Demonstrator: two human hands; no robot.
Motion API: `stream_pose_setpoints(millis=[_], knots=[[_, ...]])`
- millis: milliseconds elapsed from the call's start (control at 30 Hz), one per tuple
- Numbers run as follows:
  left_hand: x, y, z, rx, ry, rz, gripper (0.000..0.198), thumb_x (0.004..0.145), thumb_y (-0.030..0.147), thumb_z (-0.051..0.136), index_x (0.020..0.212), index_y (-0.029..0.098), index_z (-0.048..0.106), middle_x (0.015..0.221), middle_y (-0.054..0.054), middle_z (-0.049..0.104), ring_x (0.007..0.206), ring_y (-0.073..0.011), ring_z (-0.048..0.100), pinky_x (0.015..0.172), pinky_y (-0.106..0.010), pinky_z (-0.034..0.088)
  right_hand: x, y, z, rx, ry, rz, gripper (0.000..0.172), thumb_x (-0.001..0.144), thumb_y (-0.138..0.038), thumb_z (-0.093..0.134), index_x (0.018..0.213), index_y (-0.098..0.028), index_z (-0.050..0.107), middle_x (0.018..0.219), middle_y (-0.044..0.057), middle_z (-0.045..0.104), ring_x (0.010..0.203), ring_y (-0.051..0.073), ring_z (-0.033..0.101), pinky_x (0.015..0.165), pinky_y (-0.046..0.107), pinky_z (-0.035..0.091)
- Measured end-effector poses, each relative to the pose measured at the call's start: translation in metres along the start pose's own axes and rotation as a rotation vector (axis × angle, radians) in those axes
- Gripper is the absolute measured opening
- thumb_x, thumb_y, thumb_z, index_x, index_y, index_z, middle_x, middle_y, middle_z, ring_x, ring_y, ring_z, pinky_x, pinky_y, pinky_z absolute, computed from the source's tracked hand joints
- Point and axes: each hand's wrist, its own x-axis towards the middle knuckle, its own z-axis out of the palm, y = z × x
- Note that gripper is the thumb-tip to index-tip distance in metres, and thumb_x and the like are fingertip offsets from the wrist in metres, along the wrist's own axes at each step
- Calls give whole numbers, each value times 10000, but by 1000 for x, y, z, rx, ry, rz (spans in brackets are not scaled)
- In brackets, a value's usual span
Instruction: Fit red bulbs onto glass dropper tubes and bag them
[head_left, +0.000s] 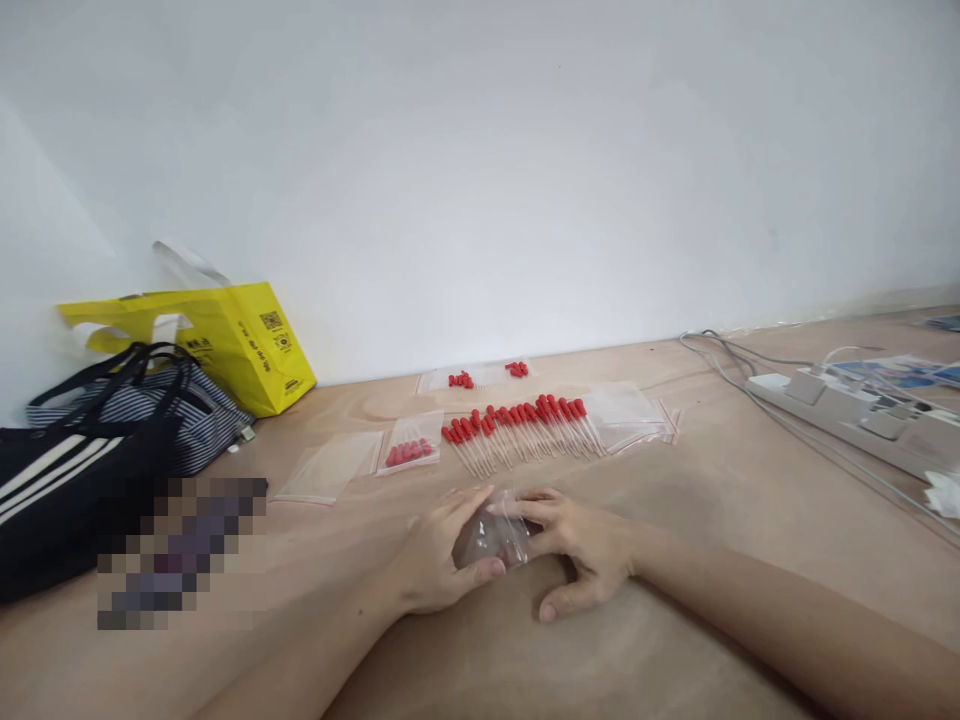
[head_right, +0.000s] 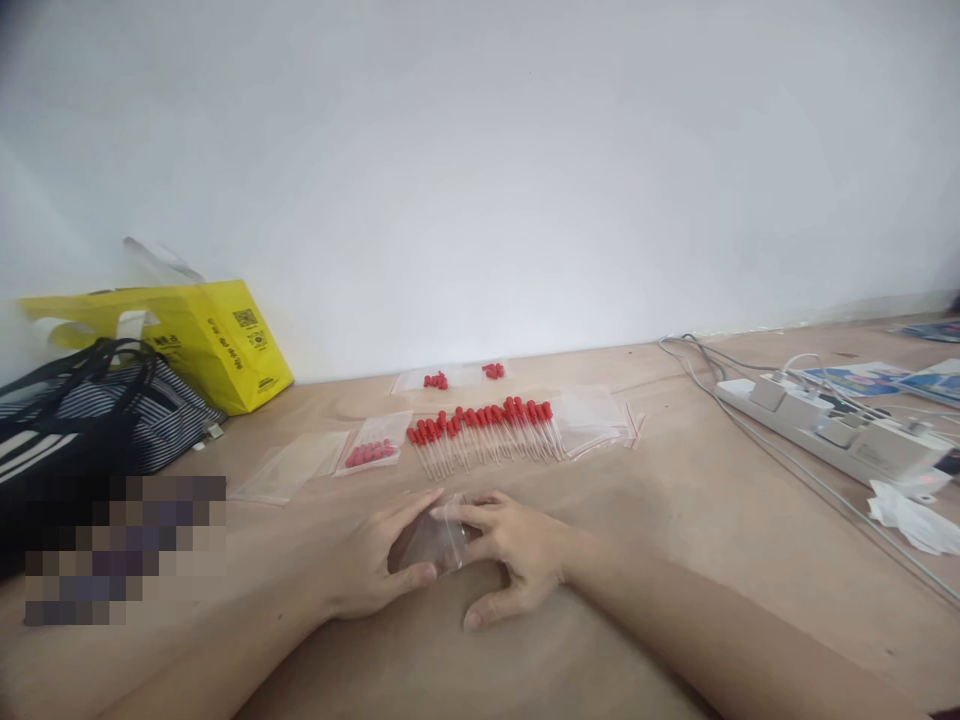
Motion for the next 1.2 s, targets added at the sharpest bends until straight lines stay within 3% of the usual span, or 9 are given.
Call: stream_pose_setpoints(millis=[133, 300, 367, 433, 533, 633, 800, 967, 1200], knots=[[-5, -8, 1, -16, -23, -22, 854, 645, 589, 563, 1331, 200, 233, 1355, -97, 340, 1221, -301, 322, 991, -454, 310, 1, -1, -3, 10, 5, 8, 514, 681, -511, 584, 1120, -244, 551, 1342, 86, 308, 1150, 219, 384, 941, 389, 279], [-4, -7, 1, -32, -15, -32, 692, 722, 514, 522, 1299, 208, 292, 1318, -87, 401, 1203, -279, 355, 1003, -474, 277, -1, 10, -5, 100, 75, 132, 403, 704, -456, 587, 1032, -223, 604, 1140, 74, 525, 985, 184, 508, 858, 333, 349], [-2, -4, -1, -38, -20, -45, 657, 728, 482, 527, 1281, 193, 322, 1310, -93, 409, 1197, -278, 365, 1001, -471, 283, -1, 27, -7, 50, 205, 318, 268, 757, -387, 541, 926, -205, 642, 924, 56, 616, 847, 163, 547, 805, 312, 364], [1, -1, -3, -37, -18, -45, 643, 728, 461, 535, 1273, 188, 333, 1309, -92, 411, 1195, -274, 368, 1004, -467, 283, 3, 51, -13, -110, 366, 605, 206, 784, -317, 495, 787, -195, 661, 750, 43, 623, 751, 157, 538, 758, 304, 362], [3, 0, -4, -26, -18, -47, 640, 732, 460, 532, 1275, 193, 326, 1304, -87, 418, 1195, -267, 370, 1011, -471, 269, 13, 89, -23, -339, 513, 1000, 197, 760, -293, 499, 811, -189, 658, 825, 72, 607, 834, 198, 512, 767, 330, 336], [3, -1, -3, -19, -22, -53, 647, 731, 467, 531, 1276, 186, 322, 1301, -91, 422, 1198, -270, 364, 1012, -479, 262, 25, 117, -29, -407, 528, 1170, 235, 735, -338, 518, 879, -208, 652, 964, 93, 571, 959, 246, 455, 826, 390, 284], [4, 0, -3, -40, -8, -13, 628, 726, 453, 542, 1261, 191, 345, 1281, -81, 449, 1174, -266, 399, 1011, -478, 269, 34, 137, -28, -298, 548, 1222, 193, 692, -296, 556, 808, -186, 664, 982, 111, 558, 1004, 270, 428, 851, 414, 269], [3, 2, -5, -53, -4, -17, 619, 725, 427, 553, 1257, 184, 352, 1268, -84, 463, 1158, -265, 419, 1005, -478, 279, 37, 144, -34, -129, 667, 1207, 126, 661, -249, 573, 718, -158, 639, 911, 105, 584, 962, 251, 478, 822, 369, 335], [5, -2, 0, -53, 2, -20, 607, 722, 420, 557, 1243, 183, 355, 1263, -93, 464, 1153, -260, 422, 994, -481, 294, 19, 113, -58, 184, 932, 1019, 231, 791, -350, 405, 902, -158, 471, 783, 29, 601, 673, 106, 565, 600, 229, 429]])
